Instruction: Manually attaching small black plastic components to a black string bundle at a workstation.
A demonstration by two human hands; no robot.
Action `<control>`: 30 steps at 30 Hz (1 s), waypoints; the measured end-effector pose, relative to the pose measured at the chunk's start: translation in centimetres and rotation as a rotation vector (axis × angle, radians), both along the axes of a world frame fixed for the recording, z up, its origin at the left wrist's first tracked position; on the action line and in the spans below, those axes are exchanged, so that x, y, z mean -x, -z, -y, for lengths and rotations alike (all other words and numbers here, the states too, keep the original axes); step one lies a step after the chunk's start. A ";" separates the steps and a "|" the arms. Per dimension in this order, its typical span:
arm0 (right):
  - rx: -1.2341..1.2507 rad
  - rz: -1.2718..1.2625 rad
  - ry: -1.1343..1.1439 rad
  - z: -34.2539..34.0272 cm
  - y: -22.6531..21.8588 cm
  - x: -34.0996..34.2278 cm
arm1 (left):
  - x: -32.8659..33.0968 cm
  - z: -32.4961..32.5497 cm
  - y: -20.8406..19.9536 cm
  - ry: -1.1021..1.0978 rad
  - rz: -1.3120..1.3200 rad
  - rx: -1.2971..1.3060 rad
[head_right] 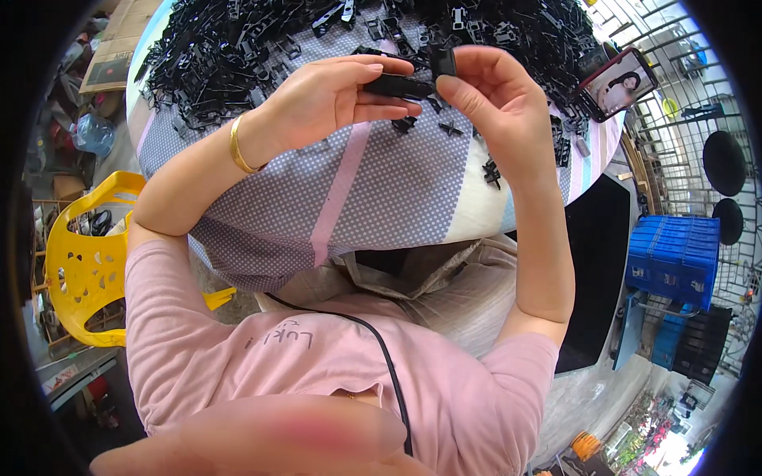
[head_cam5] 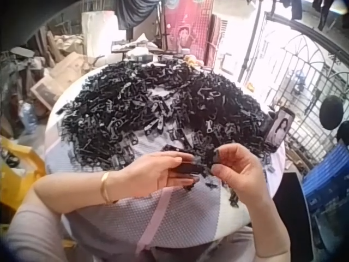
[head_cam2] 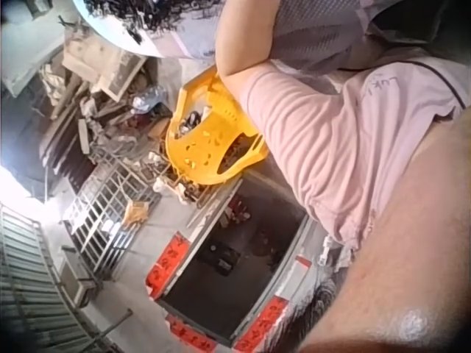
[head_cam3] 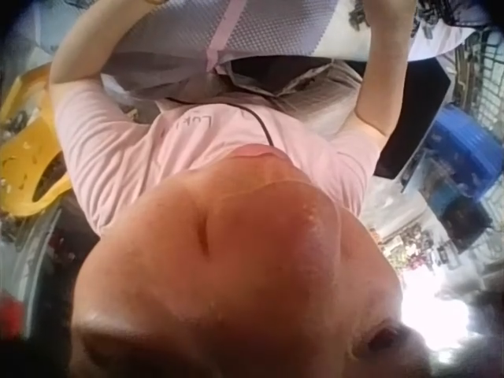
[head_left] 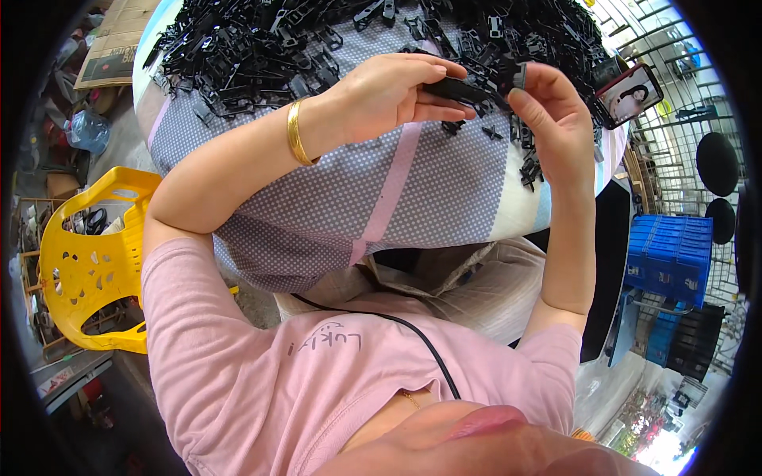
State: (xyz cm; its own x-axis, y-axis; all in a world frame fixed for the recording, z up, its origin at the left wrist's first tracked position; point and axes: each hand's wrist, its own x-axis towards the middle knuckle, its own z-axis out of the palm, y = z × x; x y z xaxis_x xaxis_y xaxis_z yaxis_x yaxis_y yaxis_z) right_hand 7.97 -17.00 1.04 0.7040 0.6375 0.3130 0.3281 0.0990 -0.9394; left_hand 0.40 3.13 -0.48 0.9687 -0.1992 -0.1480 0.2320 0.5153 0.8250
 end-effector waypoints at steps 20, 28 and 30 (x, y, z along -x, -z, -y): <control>0.167 0.814 0.189 -1.6 0.2 2.2 | 0.4 0.6 0.5 0.005 0.093 -0.010; 0.009 0.462 0.120 -2.3 1.6 2.3 | 0.7 0.7 0.1 -0.052 0.339 -0.327; -0.105 -0.057 0.015 -1.8 0.9 2.6 | 1.1 1.1 0.0 -0.126 0.375 -0.295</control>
